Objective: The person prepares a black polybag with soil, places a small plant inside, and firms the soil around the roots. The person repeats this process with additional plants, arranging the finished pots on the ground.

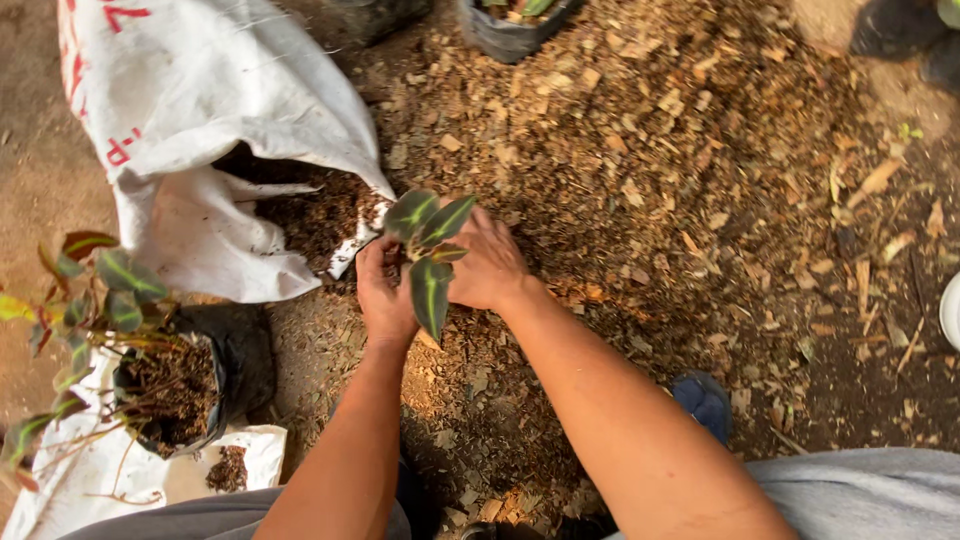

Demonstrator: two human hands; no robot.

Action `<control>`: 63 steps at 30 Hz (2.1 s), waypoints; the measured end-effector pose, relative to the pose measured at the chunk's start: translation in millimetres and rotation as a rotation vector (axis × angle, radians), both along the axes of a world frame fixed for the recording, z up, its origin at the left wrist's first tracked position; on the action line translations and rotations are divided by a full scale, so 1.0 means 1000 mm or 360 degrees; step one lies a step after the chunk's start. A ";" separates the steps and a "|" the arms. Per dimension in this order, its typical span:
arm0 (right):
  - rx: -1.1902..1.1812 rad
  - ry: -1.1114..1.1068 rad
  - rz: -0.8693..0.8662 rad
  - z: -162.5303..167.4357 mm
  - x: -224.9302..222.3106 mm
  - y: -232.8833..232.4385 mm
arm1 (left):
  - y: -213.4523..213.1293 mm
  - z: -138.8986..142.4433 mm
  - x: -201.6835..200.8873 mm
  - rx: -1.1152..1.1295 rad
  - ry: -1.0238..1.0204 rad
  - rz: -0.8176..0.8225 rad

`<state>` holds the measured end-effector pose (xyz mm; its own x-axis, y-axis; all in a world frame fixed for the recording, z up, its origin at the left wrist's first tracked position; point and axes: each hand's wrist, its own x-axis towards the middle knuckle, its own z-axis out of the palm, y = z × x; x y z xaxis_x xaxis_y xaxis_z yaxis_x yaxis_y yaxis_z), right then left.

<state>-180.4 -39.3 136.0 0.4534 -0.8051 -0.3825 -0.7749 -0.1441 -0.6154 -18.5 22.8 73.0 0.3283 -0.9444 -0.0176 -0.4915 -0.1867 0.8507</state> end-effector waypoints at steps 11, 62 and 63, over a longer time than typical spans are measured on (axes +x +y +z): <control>-0.0096 -0.0186 -0.0091 -0.039 0.041 0.007 | 0.004 0.005 0.021 0.0435 0.0509 0.0598; 0.0331 0.0347 -0.0667 -0.005 0.002 0.004 | 0.027 0.030 0.028 0.0540 0.0851 0.0776; 0.0428 0.0277 -0.0736 -0.004 0.005 0.006 | 0.028 0.029 0.027 0.0543 0.0824 0.0767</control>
<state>-175.8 -33.0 132.3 -0.0116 -0.7688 -0.6394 -0.8135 0.3790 -0.4410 8.3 50.8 102.1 0.5711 -0.6148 -0.5438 0.1537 -0.5707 0.8066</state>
